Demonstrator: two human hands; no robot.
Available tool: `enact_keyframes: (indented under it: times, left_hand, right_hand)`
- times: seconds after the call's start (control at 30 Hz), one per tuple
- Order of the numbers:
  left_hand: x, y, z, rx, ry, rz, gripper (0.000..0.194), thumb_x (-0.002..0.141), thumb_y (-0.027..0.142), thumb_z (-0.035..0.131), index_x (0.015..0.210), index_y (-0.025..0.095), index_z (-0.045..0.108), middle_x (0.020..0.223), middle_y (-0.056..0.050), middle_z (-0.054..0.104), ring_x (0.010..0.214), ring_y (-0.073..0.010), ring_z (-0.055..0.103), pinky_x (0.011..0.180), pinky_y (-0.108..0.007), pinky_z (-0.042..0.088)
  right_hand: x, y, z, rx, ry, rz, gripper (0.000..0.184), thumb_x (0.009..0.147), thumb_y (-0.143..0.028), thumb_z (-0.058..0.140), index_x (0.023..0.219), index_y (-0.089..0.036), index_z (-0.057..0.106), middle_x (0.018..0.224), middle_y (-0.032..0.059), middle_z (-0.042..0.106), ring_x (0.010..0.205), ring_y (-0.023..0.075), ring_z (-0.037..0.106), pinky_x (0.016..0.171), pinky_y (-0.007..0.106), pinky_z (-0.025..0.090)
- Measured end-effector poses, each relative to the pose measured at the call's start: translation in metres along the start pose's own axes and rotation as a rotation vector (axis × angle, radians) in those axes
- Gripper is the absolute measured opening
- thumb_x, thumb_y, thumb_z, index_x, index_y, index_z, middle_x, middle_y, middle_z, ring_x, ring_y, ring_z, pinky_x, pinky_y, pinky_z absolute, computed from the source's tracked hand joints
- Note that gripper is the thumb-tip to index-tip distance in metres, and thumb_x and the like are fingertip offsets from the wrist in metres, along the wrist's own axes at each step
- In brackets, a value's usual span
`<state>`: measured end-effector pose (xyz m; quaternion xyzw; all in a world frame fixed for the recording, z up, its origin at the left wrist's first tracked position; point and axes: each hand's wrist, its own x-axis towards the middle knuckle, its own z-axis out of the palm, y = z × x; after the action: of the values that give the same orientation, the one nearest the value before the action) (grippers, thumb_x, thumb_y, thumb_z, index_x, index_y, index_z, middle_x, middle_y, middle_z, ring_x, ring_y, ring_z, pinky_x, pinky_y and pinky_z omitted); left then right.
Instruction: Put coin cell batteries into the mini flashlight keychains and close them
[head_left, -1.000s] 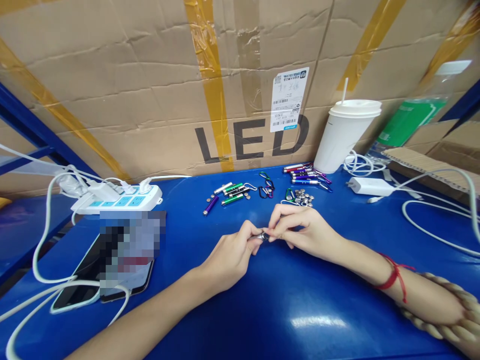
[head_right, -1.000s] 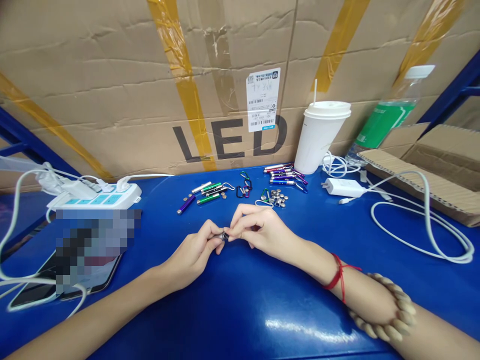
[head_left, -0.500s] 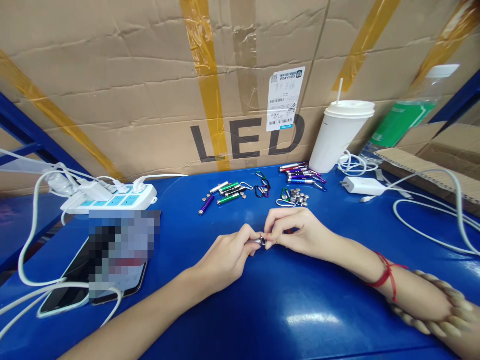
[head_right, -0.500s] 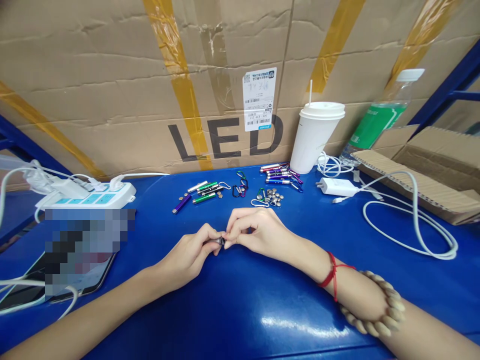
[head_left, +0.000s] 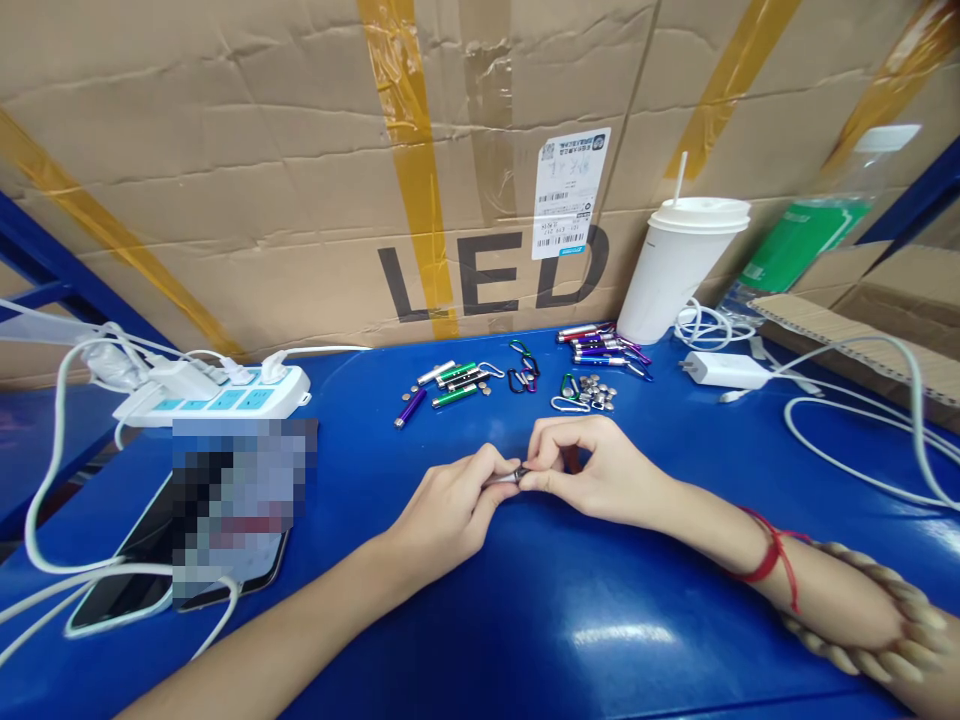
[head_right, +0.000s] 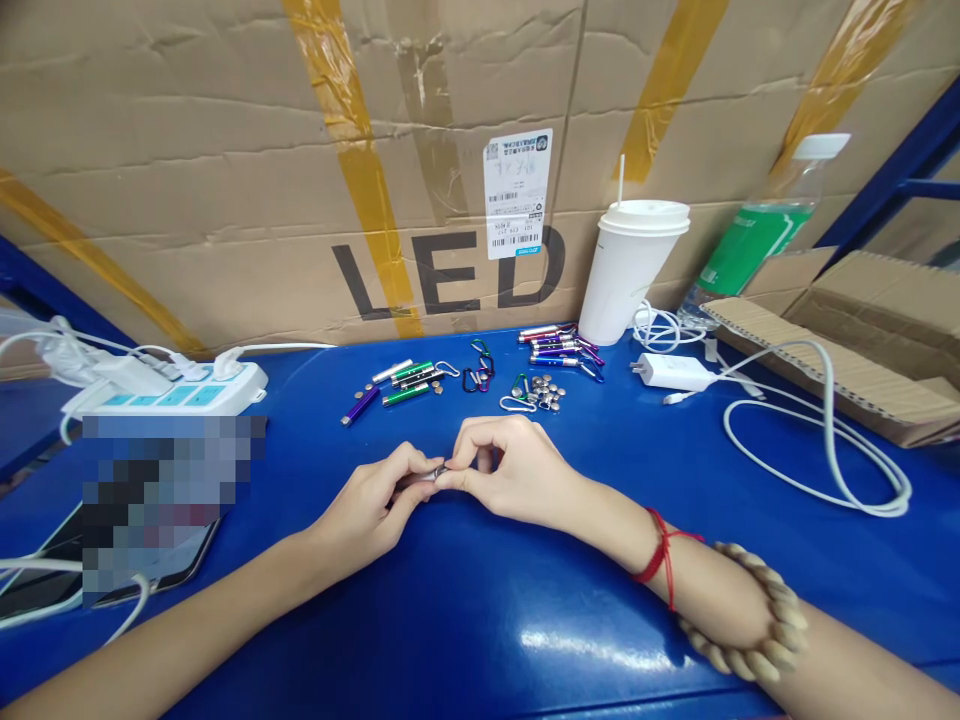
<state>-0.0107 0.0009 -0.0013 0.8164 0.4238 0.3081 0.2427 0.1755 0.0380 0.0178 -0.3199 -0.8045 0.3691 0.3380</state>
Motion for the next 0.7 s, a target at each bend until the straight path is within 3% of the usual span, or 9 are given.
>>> enact_keyframes:
  times: [0.13, 0.27, 0.7]
  left_hand:
    - [-0.001, 0.001, 0.001, -0.019, 0.062, -0.013, 0.005, 0.09, 0.023, 0.043, 0.091, 0.021, 0.048, 0.094, -0.001, 0.067, 0.081, -0.0135, 0.065, 0.07, -0.022, 0.048]
    - [0.001, 0.003, -0.001, 0.056, 0.068, -0.011, 0.02, 0.091, 0.023, 0.043, 0.108, 0.023, 0.052, 0.101, -0.001, 0.066, 0.087, -0.0142, 0.063, 0.076, -0.024, 0.048]
    - [0.002, 0.007, -0.001, 0.157, 0.091, -0.019, 0.019, 0.09, 0.019, 0.045, 0.103, 0.021, 0.058, 0.098, 0.0, 0.068, 0.088, -0.016, 0.063, 0.077, -0.026, 0.046]
  right_hand:
    - [0.001, -0.001, 0.001, 0.039, 0.009, 0.109, 0.03, 0.074, -0.037, 0.063, 0.058, -0.014, 0.053, 0.06, 0.0018, 0.057, 0.046, 0.007, 0.043, 0.043, 0.02, 0.032]
    - [0.0, 0.003, 0.001, -0.041, -0.013, 0.151, 0.032, 0.078, -0.043, 0.058, 0.064, -0.015, 0.053, 0.057, 0.0004, 0.055, 0.045, 0.0076, 0.043, 0.043, 0.02, 0.031]
    - [-0.003, 0.005, -0.001, -0.374, -0.009, 0.006, 0.03, 0.084, -0.045, 0.054, 0.071, -0.018, 0.058, 0.055, -0.0039, 0.055, 0.047, 0.0073, 0.048, 0.046, 0.018, 0.031]
